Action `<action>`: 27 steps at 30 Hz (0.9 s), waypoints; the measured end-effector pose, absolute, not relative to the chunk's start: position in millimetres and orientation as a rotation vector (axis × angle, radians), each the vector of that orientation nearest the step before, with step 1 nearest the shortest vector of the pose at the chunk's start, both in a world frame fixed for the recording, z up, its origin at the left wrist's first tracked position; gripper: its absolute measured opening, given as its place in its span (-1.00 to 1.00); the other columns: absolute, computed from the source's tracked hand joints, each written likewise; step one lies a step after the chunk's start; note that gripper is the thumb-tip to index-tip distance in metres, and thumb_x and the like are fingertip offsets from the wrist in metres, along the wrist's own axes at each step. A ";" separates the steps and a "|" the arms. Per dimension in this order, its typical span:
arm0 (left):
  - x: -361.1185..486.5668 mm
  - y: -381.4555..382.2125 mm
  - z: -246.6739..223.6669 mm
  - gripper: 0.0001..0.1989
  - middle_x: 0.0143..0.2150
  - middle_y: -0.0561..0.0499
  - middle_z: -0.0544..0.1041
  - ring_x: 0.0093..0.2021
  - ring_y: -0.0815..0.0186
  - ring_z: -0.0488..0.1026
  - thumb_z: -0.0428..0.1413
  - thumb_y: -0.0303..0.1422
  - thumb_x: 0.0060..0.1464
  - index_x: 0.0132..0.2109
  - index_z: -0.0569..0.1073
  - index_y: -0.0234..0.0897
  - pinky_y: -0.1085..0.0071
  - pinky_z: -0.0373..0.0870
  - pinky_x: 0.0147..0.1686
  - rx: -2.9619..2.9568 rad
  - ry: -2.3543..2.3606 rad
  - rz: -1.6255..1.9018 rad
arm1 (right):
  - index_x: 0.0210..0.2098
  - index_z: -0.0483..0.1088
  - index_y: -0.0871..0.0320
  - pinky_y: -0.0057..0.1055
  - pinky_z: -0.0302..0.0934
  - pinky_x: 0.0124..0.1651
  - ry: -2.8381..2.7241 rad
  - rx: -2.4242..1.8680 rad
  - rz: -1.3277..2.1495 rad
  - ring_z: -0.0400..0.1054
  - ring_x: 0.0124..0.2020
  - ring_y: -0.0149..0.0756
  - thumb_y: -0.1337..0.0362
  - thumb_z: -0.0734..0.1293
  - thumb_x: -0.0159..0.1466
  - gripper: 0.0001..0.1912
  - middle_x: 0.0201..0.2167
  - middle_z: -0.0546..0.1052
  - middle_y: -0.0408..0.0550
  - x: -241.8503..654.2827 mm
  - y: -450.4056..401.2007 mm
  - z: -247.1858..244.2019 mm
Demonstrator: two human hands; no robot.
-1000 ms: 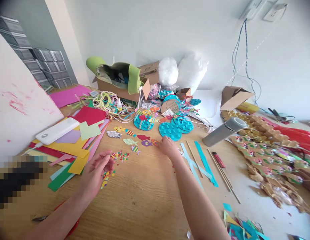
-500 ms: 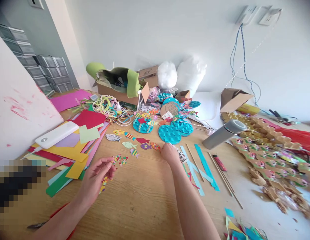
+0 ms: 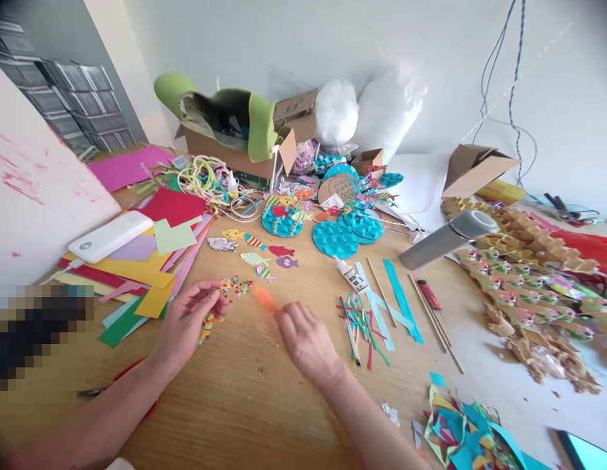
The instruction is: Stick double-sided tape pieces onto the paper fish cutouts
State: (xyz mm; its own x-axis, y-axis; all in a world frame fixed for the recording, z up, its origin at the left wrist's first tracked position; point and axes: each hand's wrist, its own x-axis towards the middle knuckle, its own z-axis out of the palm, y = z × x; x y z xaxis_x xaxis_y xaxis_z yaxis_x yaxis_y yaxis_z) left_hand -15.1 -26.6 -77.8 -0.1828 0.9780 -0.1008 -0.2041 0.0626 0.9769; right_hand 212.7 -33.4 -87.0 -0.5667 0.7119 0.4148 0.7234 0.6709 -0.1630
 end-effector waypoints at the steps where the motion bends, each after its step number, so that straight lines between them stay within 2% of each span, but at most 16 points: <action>1: -15.1 -27.4 -77.6 -0.74 -0.47 0.01 0.54 -0.50 0.37 0.44 0.22 -0.24 -0.01 -0.21 0.48 -0.32 0.47 0.38 -0.49 0.923 1.234 1.373 | -0.27 0.36 0.17 -0.37 0.18 -0.28 -2.551 -0.996 -0.053 0.29 -0.35 -0.27 0.45 0.06 0.37 -0.73 -0.38 0.45 0.02 209.0 -42.3 -90.3; 3: -15.0 -28.9 -77.1 -0.75 -0.45 0.01 0.55 -0.47 0.37 0.45 0.21 -0.25 0.02 -0.19 0.48 -0.31 0.46 0.40 -0.46 0.974 1.228 1.366 | -0.29 0.37 0.18 -0.34 0.18 -0.28 -2.701 -0.829 -0.059 0.27 -0.36 -0.25 0.45 0.06 0.37 -0.72 -0.41 0.44 0.01 204.7 -54.5 -95.8; 6: -15.0 -30.6 -76.2 -0.77 -0.43 0.00 0.55 -0.45 0.36 0.46 0.19 -0.27 0.05 -0.17 0.49 -0.30 0.45 0.41 -0.42 1.046 1.219 1.362 | -0.32 0.38 0.17 -0.32 0.16 -0.29 -2.753 -0.792 -0.006 0.26 -0.38 -0.24 0.43 0.08 0.38 -0.72 -0.44 0.42 -0.01 203.7 -61.9 -99.4; 13: -15.8 -33.1 -79.8 -0.80 -0.32 -0.05 0.56 -0.30 0.29 0.52 0.13 -0.32 0.11 -0.12 0.48 -0.28 0.40 0.44 -0.26 1.282 1.209 1.251 | -0.30 0.38 0.18 -0.32 0.15 -0.27 -2.691 -0.924 0.034 0.24 -0.34 -0.22 0.44 0.07 0.38 -0.71 -0.41 0.42 0.03 204.9 -64.2 -96.3; 21: -15.2 -36.6 -79.2 -0.80 -0.27 -0.08 0.59 -0.25 0.26 0.54 0.08 -0.40 0.13 -0.09 0.49 -0.25 0.37 0.42 -0.15 1.503 1.292 1.234 | -0.26 0.37 0.18 -0.33 0.16 -0.27 -2.380 -1.236 -0.107 0.26 -0.31 -0.23 0.45 0.17 0.34 -0.83 -0.35 0.47 0.02 215.4 -42.6 -88.7; 27: -14.8 -37.5 -79.9 -0.79 -0.22 -0.08 0.58 -0.20 0.22 0.50 0.03 -0.48 0.13 -0.15 0.52 -0.21 0.31 0.37 -0.09 1.834 1.319 1.171 | -0.27 0.40 0.20 -0.29 0.17 -0.25 -2.565 -1.184 -0.163 0.25 -0.31 -0.19 0.46 0.14 0.35 -0.78 -0.34 0.47 0.05 213.2 -38.9 -97.5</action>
State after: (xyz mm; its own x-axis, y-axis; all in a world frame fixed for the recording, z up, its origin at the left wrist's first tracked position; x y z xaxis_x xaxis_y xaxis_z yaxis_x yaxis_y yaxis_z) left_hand -14.8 -37.5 -79.9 0.1223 0.9415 0.3142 0.4239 -0.3358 0.8412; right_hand 213.2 -38.9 -97.5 -0.6101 0.7224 0.3254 0.7579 0.6519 -0.0263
